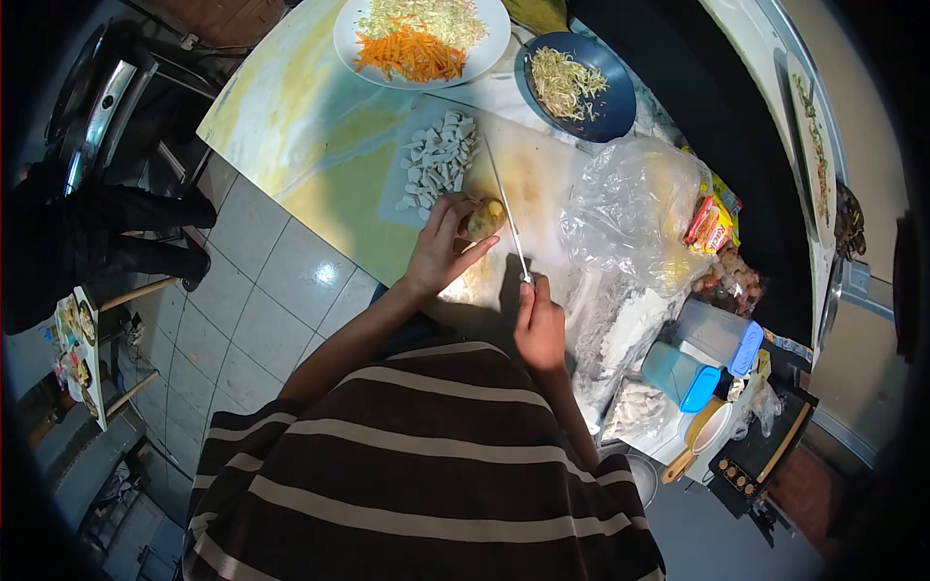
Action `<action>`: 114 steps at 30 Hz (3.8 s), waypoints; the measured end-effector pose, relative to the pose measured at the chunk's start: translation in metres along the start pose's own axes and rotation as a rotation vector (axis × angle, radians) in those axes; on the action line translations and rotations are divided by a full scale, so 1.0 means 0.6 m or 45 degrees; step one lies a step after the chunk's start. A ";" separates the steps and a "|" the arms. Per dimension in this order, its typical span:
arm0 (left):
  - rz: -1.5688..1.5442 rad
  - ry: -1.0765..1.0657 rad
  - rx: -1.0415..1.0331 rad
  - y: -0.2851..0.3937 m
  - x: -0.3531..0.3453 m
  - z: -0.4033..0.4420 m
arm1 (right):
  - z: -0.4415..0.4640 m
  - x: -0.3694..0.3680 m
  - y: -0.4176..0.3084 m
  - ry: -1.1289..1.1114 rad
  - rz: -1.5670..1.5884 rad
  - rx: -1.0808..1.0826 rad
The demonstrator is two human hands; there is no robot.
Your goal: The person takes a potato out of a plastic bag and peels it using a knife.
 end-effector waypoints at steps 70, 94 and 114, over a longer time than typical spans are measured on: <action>0.525 0.152 0.032 -0.003 0.230 0.145 | 0.150 0.249 0.273 0.644 0.127 -0.343; -0.188 0.103 0.741 0.111 0.311 0.114 | 0.260 0.197 -0.021 0.267 0.950 -0.035; -0.389 0.411 0.695 0.065 0.308 0.071 | 0.466 0.183 0.124 0.276 0.633 -0.414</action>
Point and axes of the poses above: each hand's wrist, its own z-axis towards the middle knuckle, its own x-axis out of the back of the hand, y = z × x, the point moved 4 cm from there along z, towards the middle knuckle, and after that the axes turned 5 degrees about -x, right-handed, at the moved point
